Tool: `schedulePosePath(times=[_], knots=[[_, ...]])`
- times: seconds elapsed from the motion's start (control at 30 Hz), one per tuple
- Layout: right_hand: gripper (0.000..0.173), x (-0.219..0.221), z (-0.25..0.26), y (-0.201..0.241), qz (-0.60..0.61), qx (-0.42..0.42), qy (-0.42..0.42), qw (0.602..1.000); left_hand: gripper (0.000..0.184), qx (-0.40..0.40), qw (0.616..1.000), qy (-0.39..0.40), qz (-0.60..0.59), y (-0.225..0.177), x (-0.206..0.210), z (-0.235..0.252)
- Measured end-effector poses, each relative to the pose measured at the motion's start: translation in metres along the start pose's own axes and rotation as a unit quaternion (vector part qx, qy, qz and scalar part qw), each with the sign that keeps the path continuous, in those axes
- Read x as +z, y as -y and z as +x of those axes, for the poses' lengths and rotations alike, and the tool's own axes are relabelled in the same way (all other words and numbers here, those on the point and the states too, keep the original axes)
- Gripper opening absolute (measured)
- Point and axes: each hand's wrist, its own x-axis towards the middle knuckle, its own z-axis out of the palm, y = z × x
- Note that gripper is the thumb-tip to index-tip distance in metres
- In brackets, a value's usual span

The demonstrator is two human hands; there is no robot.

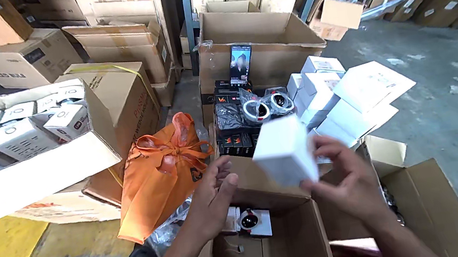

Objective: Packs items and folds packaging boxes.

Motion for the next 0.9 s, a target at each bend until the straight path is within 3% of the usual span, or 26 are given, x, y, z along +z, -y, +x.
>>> schedulePosePath(times=[0.1,0.17,0.3,0.43,0.5,0.57,0.63,0.7,0.77,0.8,0.83,0.9], knots=[[0.068,-0.036,0.089,0.023,-0.167,0.029,-0.058,0.984,0.059,-0.062,0.997,0.031,0.034,0.002,-0.002,0.002],[0.078,-0.055,0.152,0.031,-0.269,0.084,-0.079,0.956,0.056,-0.058,0.995,0.058,0.064,0.003,-0.002,0.003],[0.088,-0.079,0.238,0.003,-0.396,0.217,-0.129,0.883,0.055,-0.042,0.993,0.073,0.088,0.003,-0.005,0.004],[0.087,-0.092,0.259,-0.058,-0.455,0.339,-0.023,0.823,0.052,-0.029,0.994,0.058,0.093,0.006,-0.013,0.006],[0.088,-0.093,0.260,-0.057,-0.490,0.351,0.033,0.798,0.053,-0.022,0.994,0.047,0.100,0.003,-0.017,0.006],[0.086,-0.089,0.257,-0.024,-0.502,0.299,0.054,0.810,0.049,-0.024,0.994,0.032,0.100,-0.009,-0.026,0.005],[0.074,-0.085,0.245,-0.020,-0.485,0.154,0.052,0.860,0.041,-0.023,0.994,0.013,0.103,-0.024,-0.038,-0.002],[0.051,-0.065,0.205,-0.035,-0.361,0.055,0.076,0.928,0.038,-0.006,0.994,-0.005,0.112,-0.034,-0.049,-0.009],[0.024,-0.017,0.137,-0.013,-0.161,0.040,0.213,0.963,0.038,0.022,0.993,-0.020,0.112,-0.039,-0.056,-0.011],[0.014,0.015,0.095,-0.008,-0.082,0.059,0.319,0.942,0.037,0.032,0.993,-0.027,0.108,-0.040,-0.058,-0.011],[0.011,0.046,0.051,-0.017,-0.052,0.102,0.427,0.897,0.036,0.039,0.993,-0.031,0.105,-0.041,-0.059,-0.012],[0.025,0.105,-0.032,-0.061,-0.141,0.231,0.589,0.761,0.035,0.044,0.993,-0.030,0.105,-0.040,-0.057,-0.013]])
